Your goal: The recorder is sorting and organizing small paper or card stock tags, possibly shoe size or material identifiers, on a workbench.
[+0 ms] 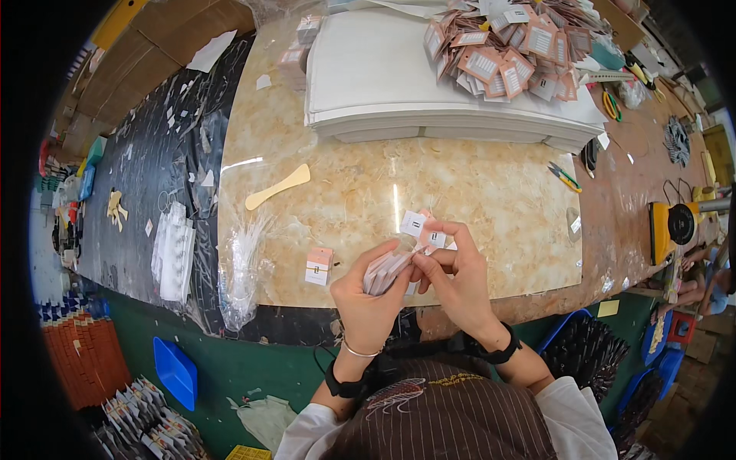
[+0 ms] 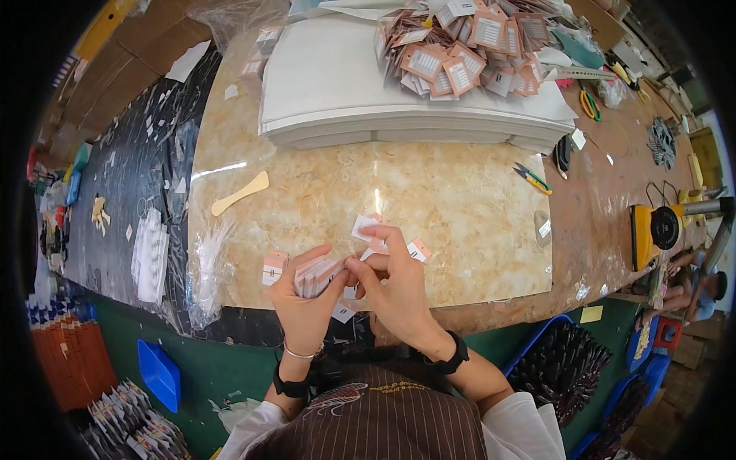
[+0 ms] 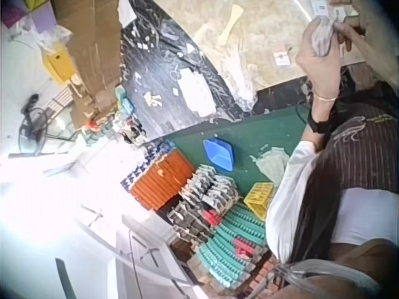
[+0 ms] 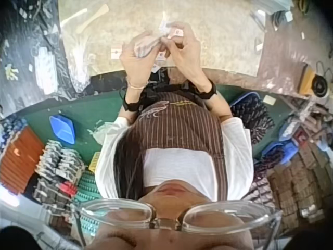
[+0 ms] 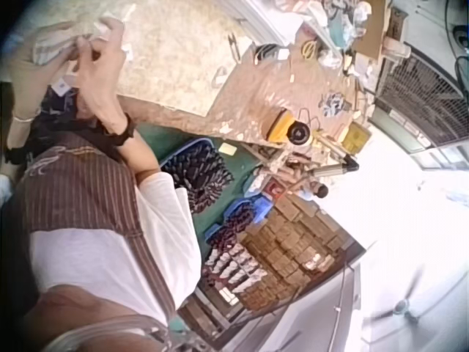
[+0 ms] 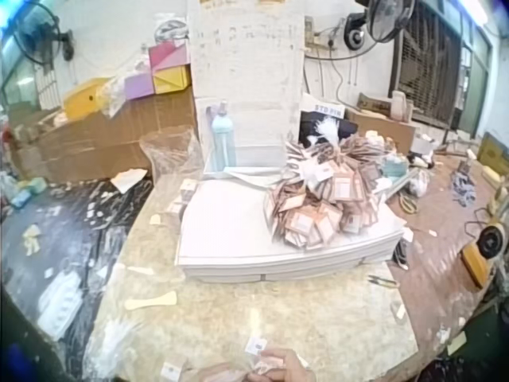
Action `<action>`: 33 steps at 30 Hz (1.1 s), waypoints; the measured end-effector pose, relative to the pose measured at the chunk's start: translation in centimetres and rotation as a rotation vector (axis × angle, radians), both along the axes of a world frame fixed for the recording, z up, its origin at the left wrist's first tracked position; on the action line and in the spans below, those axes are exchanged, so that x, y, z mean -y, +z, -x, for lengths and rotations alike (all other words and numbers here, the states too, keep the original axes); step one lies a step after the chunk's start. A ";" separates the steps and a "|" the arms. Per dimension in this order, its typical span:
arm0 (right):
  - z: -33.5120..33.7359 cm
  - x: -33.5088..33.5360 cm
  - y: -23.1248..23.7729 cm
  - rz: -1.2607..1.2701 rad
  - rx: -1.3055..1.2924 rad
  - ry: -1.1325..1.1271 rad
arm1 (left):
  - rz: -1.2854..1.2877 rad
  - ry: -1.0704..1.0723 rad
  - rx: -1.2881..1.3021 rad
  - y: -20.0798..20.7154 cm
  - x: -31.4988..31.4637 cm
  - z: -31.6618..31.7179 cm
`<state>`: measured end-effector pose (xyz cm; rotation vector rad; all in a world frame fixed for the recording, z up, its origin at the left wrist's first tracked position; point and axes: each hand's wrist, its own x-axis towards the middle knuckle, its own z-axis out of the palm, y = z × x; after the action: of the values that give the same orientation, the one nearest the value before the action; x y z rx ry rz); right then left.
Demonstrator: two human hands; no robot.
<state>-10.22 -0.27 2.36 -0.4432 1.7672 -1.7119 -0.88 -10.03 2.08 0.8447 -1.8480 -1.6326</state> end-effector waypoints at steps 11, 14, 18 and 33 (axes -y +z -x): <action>3.9 -1.9 -2.9 0.133 0.357 0.142 | 0.142 -0.307 0.069 -0.9 1.8 -0.5; 5.3 -2.0 -4.4 0.109 0.323 -0.066 | -0.051 -0.382 0.082 -2.5 2.1 -1.0; 7.4 -1.9 -5.8 0.034 0.361 -0.166 | -0.408 -0.314 0.127 -4.8 1.8 -1.3; 4.4 -1.5 -2.0 0.138 0.211 -0.052 | -0.495 -0.008 -0.056 -4.3 2.8 -1.9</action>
<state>-14.66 1.19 0.38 -0.2650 1.5293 -1.8516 1.05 -12.81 -2.25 0.9747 -1.4245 -2.1362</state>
